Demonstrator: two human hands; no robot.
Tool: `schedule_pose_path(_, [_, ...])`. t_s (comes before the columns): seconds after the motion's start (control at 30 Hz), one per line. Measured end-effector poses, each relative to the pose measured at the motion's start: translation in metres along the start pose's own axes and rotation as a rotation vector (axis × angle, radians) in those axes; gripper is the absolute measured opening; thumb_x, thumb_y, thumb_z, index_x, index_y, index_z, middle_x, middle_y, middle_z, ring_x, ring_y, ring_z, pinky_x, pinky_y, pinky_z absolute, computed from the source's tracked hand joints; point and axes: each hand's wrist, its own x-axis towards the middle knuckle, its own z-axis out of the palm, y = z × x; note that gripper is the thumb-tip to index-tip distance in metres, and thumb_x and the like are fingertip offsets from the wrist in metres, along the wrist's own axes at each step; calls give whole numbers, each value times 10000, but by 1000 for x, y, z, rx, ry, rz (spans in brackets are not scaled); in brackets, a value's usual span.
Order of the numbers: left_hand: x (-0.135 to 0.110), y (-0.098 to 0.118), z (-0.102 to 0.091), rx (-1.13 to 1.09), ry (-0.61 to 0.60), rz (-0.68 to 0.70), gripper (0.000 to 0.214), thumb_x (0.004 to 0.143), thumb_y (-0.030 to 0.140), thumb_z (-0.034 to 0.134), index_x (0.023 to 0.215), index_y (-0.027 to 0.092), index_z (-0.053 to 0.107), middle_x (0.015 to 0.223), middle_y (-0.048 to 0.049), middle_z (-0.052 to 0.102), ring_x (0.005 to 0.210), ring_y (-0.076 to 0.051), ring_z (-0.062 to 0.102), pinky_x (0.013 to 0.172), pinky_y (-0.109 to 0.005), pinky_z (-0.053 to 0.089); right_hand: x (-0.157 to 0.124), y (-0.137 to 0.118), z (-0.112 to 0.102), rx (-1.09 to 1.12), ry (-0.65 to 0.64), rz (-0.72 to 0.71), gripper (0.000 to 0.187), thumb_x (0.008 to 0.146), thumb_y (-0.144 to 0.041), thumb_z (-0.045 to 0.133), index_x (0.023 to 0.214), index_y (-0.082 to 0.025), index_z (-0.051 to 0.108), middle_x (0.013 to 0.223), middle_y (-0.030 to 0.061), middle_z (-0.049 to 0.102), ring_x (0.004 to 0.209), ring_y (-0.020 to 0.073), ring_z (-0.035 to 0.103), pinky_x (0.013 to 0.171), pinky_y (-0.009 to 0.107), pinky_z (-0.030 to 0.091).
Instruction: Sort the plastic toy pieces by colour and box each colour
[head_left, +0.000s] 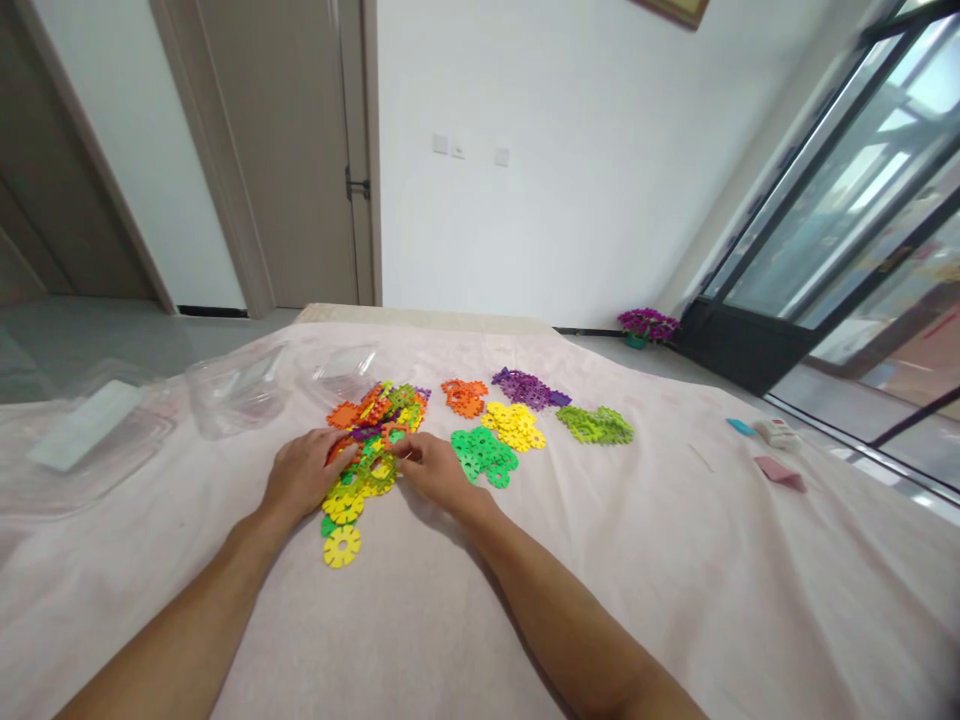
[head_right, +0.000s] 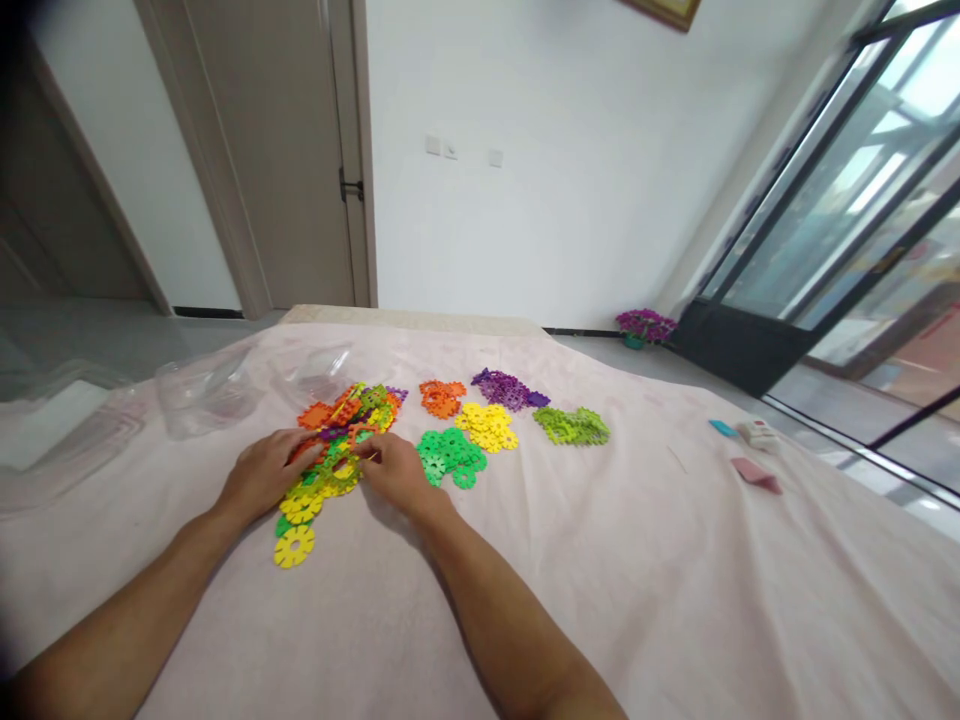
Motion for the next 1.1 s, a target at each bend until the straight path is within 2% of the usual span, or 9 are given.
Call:
schedule_pose_path(0.13, [0, 1, 0, 1, 1, 0, 491, 968, 527, 364, 1195, 214, 665, 1260, -78, 691, 1161, -248, 622, 987, -359, 434, -12, -16, 2, -370, -96, -237, 245, 846, -228, 695, 1089, -239, 730, 1066, 36, 683, 986, 183, 602, 883, 298, 457])
schedule_pose_path(0.27, [0, 1, 0, -11, 10, -1, 483, 966, 521, 366, 1196, 218, 663, 1256, -75, 692, 1150, -245, 626, 990, -359, 435, -15, -21, 3, -584, -133, -311, 302, 852, -424, 739, 1095, -245, 723, 1183, 61, 628, 1021, 210, 573, 871, 321, 445])
schedule_pose_path(0.4, [0, 1, -1, -12, 14, 1, 487, 965, 526, 368, 1206, 219, 659, 1262, -75, 691, 1155, -246, 626, 987, -363, 437, -15, -18, 4, -587, -144, -351, 214, 884, -388, 715, 1015, -219, 720, 1117, 57, 632, 989, 196, 571, 839, 300, 434])
schedule_pose_path(0.53, [0, 1, -1, -6, 9, 10, 489, 969, 527, 362, 1192, 216, 666, 1261, -78, 693, 1159, -246, 625, 985, -364, 435, -13, -14, 2, -456, -94, -345, 154, 930, -328, 657, 999, -196, 697, 1035, 54, 650, 964, 177, 570, 844, 282, 422])
schedule_pose_path(0.6, [0, 0, 0, -6, 6, 9, 496, 967, 536, 363, 1192, 219, 671, 1263, -75, 694, 1165, -248, 623, 979, -363, 436, -9, -12, -2, -378, -1, -286, 136, 952, -304, 614, 935, -190, 686, 954, 42, 654, 919, 166, 569, 816, 269, 415])
schedule_pose_path(0.67, [1, -1, 0, -7, 2, 4, 500, 963, 545, 366, 1198, 227, 673, 1267, -70, 694, 1173, -251, 621, 970, -363, 440, -3, -9, -10, -311, 129, -199, 199, 966, -287, 560, 831, -185, 664, 865, 28, 644, 847, 154, 566, 767, 259, 406])
schedule_pose_path(0.8, [1, 0, -1, -7, -6, -10, 498, 963, 543, 364, 1194, 234, 677, 1274, -67, 691, 1178, -256, 619, 970, -375, 441, 11, 7, -38, -115, 346, -13, 307, 951, -343, 504, 715, -188, 625, 701, -3, 613, 703, 140, 576, 662, 246, 404])
schedule_pose_path(0.93, [0, 2, -3, -9, -18, -10, 502, 968, 532, 353, 1198, 223, 675, 1260, -71, 694, 1160, -262, 624, 967, -391, 446, 21, 30, -71, 262, 581, 201, 312, 895, -444, 538, 730, -189, 612, 585, -33, 566, 566, 133, 588, 534, 227, 428])
schedule_pose_path(1.1, [-1, 3, -4, -22, -18, -10, 493, 968, 514, 352, 1194, 219, 676, 1272, -73, 689, 1181, -259, 615, 976, -385, 442, 27, 49, -125, 835, 1025, 312, 218, 842, -378, 648, 780, -188, 561, 605, -51, 586, 510, 87, 573, 514, 193, 499])
